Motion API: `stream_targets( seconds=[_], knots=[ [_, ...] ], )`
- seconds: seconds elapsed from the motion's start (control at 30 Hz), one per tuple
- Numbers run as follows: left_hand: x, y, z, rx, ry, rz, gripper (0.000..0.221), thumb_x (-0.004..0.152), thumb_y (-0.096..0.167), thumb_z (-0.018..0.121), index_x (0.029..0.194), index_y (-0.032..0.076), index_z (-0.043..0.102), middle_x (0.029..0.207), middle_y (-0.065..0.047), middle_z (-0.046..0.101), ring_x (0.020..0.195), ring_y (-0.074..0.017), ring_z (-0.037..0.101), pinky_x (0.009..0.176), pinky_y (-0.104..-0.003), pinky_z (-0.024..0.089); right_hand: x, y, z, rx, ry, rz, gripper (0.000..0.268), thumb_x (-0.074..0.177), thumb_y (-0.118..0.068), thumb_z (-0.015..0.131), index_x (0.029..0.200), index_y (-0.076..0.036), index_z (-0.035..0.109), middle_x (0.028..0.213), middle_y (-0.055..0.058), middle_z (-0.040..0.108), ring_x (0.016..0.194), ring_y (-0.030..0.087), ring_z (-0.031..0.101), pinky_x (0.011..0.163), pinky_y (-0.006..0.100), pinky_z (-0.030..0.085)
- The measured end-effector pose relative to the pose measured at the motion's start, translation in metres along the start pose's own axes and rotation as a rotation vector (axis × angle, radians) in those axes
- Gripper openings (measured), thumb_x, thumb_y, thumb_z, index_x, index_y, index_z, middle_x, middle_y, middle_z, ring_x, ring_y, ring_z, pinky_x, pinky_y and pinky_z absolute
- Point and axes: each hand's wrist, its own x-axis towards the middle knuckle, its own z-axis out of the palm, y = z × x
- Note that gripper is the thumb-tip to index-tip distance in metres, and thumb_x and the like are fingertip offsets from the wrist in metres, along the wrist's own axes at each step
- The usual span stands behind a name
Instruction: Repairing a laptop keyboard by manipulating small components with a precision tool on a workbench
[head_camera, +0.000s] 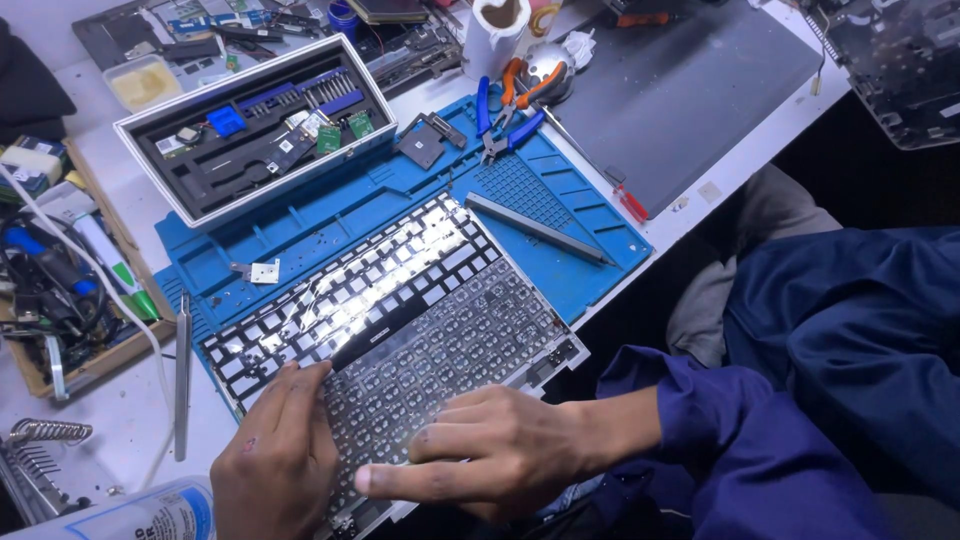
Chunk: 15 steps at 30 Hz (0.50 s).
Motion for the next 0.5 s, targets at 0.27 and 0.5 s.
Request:
stream_targets(
  seconds=[0.27,0.5],
  knots=[
    [0.008,0.017,-0.005,0.049,0.044,-0.046,0.025,0.097,0.007,0.068,0.117,0.017,0.078,0.116,-0.004,0.079,0.111,-0.0209,0.075,0.084,-0.034,0.059,-0.032,-0.002,-0.01,-0.032,0.09,0.071,0.034,0.116,-0.007,0.045,0.147,0.0,0.055,0.083,0.008,0.059,0.065,0.02,0.055,0.06,0.034,0.048],
    [0.008,0.019,0.003,0.073,0.137,-0.026,0.014,0.096,0.01,0.078,0.109,0.012,0.081,0.109,-0.005,0.08,0.105,-0.0203,0.077,0.084,-0.032,0.059,-0.03,-0.006,-0.019,0.015,0.098,0.027,0.034,0.118,-0.015,0.04,0.14,-0.001,0.062,0.085,0.007,0.055,0.065,0.019,0.054,0.059,0.033,0.046]
  ],
)
